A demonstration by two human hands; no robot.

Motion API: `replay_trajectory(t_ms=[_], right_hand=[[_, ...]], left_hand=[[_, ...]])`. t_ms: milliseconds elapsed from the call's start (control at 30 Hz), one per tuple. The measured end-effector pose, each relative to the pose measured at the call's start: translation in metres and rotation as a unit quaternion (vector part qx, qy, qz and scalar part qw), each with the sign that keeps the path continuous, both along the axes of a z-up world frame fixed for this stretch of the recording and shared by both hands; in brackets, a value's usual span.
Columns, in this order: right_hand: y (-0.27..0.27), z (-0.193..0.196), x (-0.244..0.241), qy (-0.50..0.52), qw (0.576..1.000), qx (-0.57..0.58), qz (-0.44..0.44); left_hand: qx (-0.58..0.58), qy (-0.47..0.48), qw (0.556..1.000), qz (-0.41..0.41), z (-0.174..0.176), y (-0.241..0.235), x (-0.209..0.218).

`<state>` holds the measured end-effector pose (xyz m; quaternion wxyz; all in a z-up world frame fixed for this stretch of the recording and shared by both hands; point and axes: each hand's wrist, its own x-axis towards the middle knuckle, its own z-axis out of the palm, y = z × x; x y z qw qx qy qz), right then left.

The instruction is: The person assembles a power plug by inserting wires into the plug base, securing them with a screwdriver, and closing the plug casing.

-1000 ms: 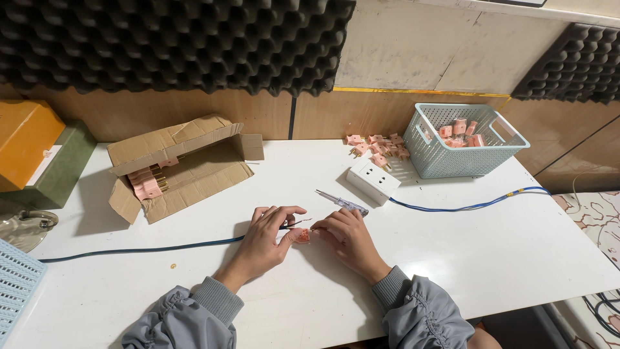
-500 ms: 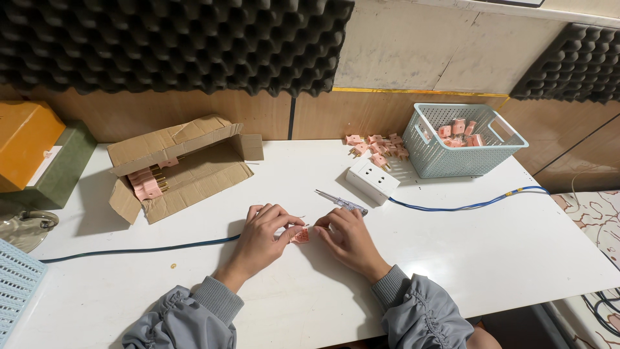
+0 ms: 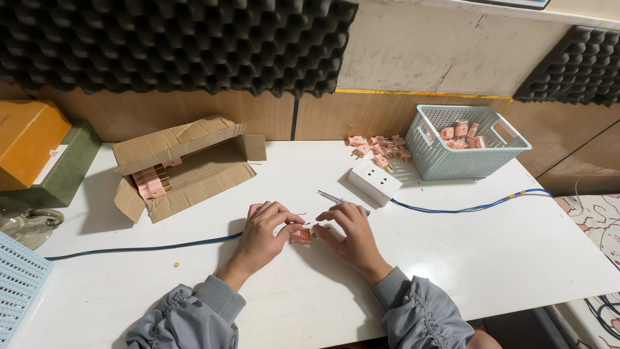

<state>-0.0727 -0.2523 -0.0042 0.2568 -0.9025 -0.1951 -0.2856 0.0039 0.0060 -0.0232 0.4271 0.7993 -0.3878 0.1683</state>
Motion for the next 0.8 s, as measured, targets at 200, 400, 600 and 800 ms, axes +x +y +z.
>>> replay_trajectory(t_ms=[200,400,600,800], right_hand=[[0.0,-0.032,0.028,-0.058,0.997,-0.033,0.031],[0.013,-0.009,0.047,-0.119,0.987,-0.09,0.054],[0.013,-0.009,0.039,-0.103,0.991,-0.06,0.066],[0.015,-0.01,0.036,-0.086,0.994,-0.019,0.062]], left_hand=[[-0.013,-0.002,1.0,-0.007,0.0,-0.001,0.001],[-0.047,-0.011,0.999,0.025,0.003,0.004,0.009],[-0.074,0.001,0.997,0.006,0.019,0.003,-0.001],[-0.096,0.014,0.995,0.006,0.015,0.003,0.001]])
